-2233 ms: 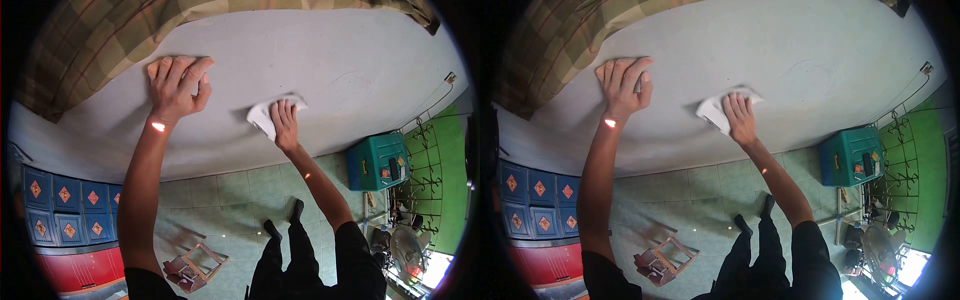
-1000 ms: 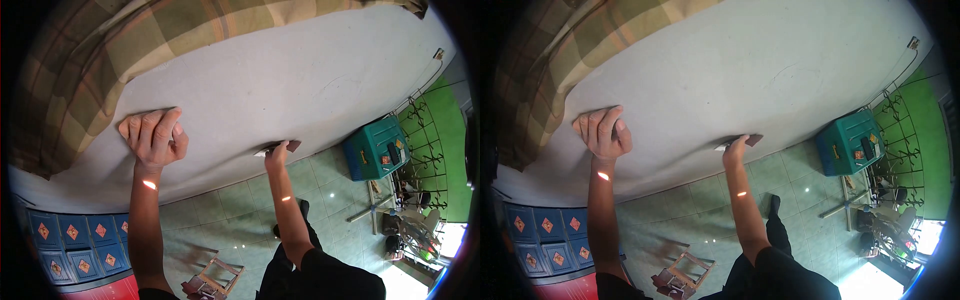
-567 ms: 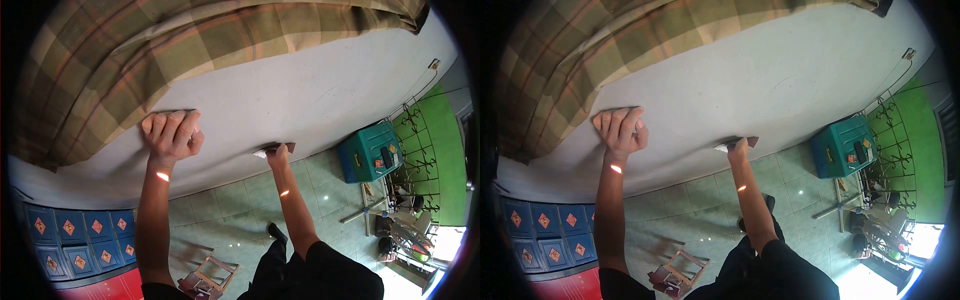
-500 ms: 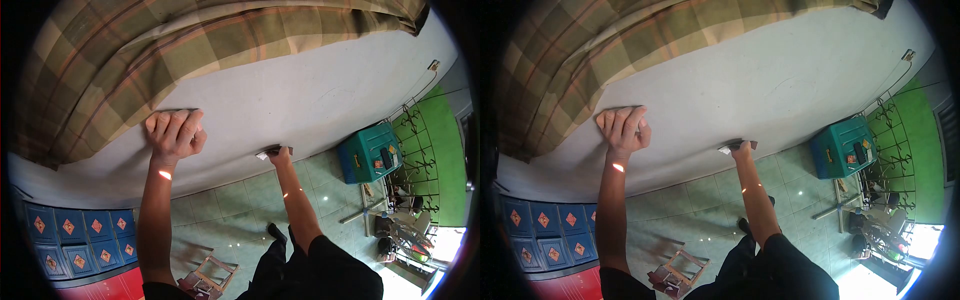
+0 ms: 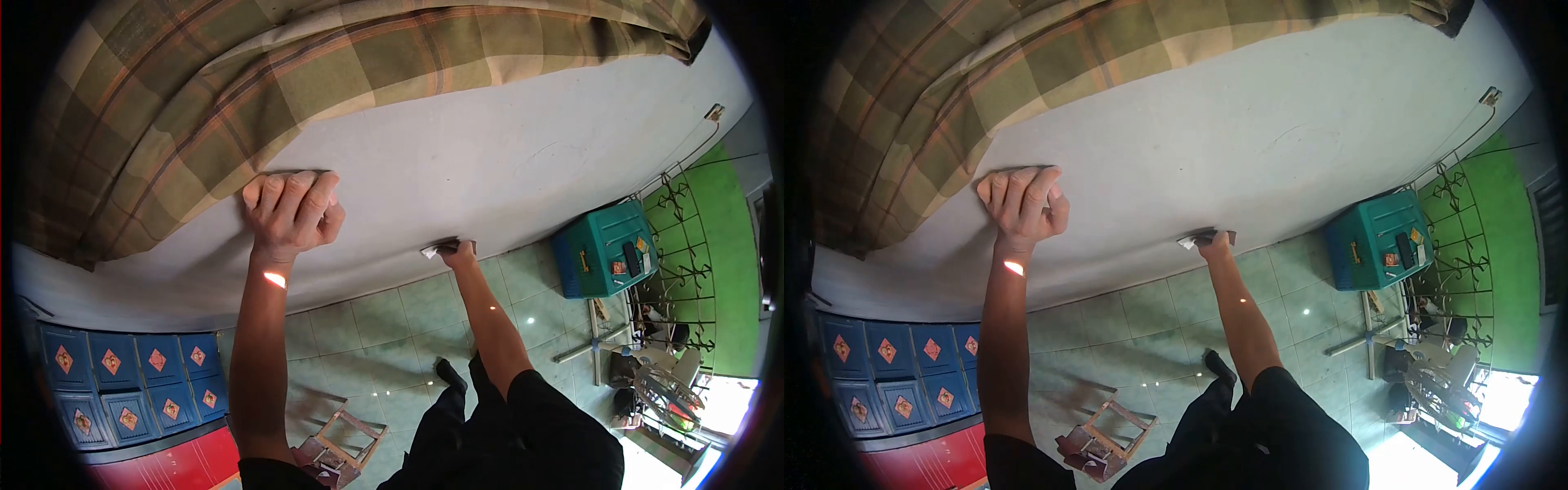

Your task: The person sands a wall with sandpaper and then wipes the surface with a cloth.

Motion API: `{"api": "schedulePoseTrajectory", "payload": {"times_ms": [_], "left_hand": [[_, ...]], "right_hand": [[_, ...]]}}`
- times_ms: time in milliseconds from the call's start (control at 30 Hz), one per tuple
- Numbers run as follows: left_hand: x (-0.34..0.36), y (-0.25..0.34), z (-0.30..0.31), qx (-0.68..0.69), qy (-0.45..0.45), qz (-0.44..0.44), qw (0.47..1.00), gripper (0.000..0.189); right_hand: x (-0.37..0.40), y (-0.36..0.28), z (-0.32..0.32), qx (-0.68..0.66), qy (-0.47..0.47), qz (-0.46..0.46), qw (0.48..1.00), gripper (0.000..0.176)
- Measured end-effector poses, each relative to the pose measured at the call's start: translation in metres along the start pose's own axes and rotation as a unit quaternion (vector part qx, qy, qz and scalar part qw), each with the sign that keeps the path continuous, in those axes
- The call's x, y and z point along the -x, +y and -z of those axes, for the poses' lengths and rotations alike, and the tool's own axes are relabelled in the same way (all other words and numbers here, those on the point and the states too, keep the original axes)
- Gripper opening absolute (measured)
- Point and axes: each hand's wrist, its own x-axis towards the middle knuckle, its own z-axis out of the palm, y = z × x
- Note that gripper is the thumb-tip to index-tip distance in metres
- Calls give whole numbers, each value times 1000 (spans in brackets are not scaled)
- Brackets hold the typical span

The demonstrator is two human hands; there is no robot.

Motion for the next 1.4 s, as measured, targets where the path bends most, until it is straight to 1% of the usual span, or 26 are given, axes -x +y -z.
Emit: {"api": "schedulePoseTrajectory", "payload": {"times_ms": [33, 167, 233, 267, 333, 367, 433, 467, 533, 567, 633, 667, 733, 767, 800, 867, 900, 933, 1000, 1033, 1067, 1133, 1267, 1333, 1367, 1400], "left_hand": [[0, -1, 0, -3, -3, -1, 1000, 21], [2, -1, 3, -10, -26, -6, 1000, 16], [2, -1, 3, -5, -28, -9, 1000, 17], [2, -1, 3, -7, -24, -10, 1000, 17], [1, -2, 2, -6, -23, -13, 1000, 18], [2, -2, 2, -6, -24, -14, 1000, 18], [1, -1, 2, -10, -26, -14, 1000, 19], [2, 0, 2, -9, -25, -15, 1000, 19], [2, -2, 1, -17, -20, -18, 999, 18], [2, -1, 2, -20, -21, -17, 999, 18], [1, -2, 1, -25, -20, -21, 999, 16], [0, -4, 0, -24, -23, -25, 999, 16], [1, -2, 0, -11, -11, -21, 1000, 15], [0, -2, 0, -13, -10, -24, 1000, 15], [0, -3, -1, -11, -11, -25, 1000, 15], [1, -3, -1, -10, -8, -24, 1000, 16], [1, -3, -1, -11, -6, -24, 1000, 16], [0, -3, -1, -10, -7, -26, 1000, 15], [1, -4, 1, -12, -11, -27, 999, 15], [2, -4, 0, -13, -11, -25, 1000, 15], [3, -3, 0, -13, -9, -21, 1000, 15], [3, -2, -1, -18, -7, -20, 1000, 15], [0, -2, 1, -7, -12, -17, 1000, 16], [1, -2, 2, -11, -15, -17, 1000, 15], [1, -2, 2, -13, -17, -17, 1000, 15], [0, -3, 1, -14, -13, -19, 1000, 15]], "right_hand": [[2, 1, -1, -28, -7, -42, 999, 47], [40, 5, -9, -68, -50, -55, 995, 51], [42, 19, -3, -67, -66, 11, 996, 52], [40, 21, -4, -72, -64, 10, 995, 52], [11, 29, 1, -5, 32, 30, 999, 52], [-1, 31, 11, -6, 35, 29, 999, 52], [-32, 35, 39, -46, -16, -25, 999, 54], [-42, 37, 49, -47, -16, -24, 998, 54], [-44, 40, 45, -145, -30, -52, 988, 56], [-38, 41, 51, -143, -31, -54, 988, 56], [14, 34, 32, -57, -45, -55, 996, 54], [21, 39, 24, -61, -44, -58, 995, 54], [30, 52, 27, -99, -91, -8, 991, 51], [28, 54, 21, -77, -50, 9, 996, 48], [20, 56, 21, -79, -48, 9, 996, 48], [-4, 65, 32, -58, 6, 17, 998, 49], [-19, 63, 47, -69, 8, -19, 997, 50], [-27, 57, 51, -70, 6, -17, 997, 50], [-40, 53, 51, -127, 26, -84, 988, 50], [-26, 52, 41, -111, 43, -70, 990, 48], [-7, 54, 36, -107, 43, -71, 991, 48], [25, 63, 29, -147, -91, -15, 985, 52], [39, 70, 4, -89, -92, 30, 991, 52], [8, 75, 18, -93, -11, 14, 996, 52], [-14, 74, 36, -107, -18, -28, 994, 53], [-20, 70, 37, -108, -21, -26, 994, 53]]}}
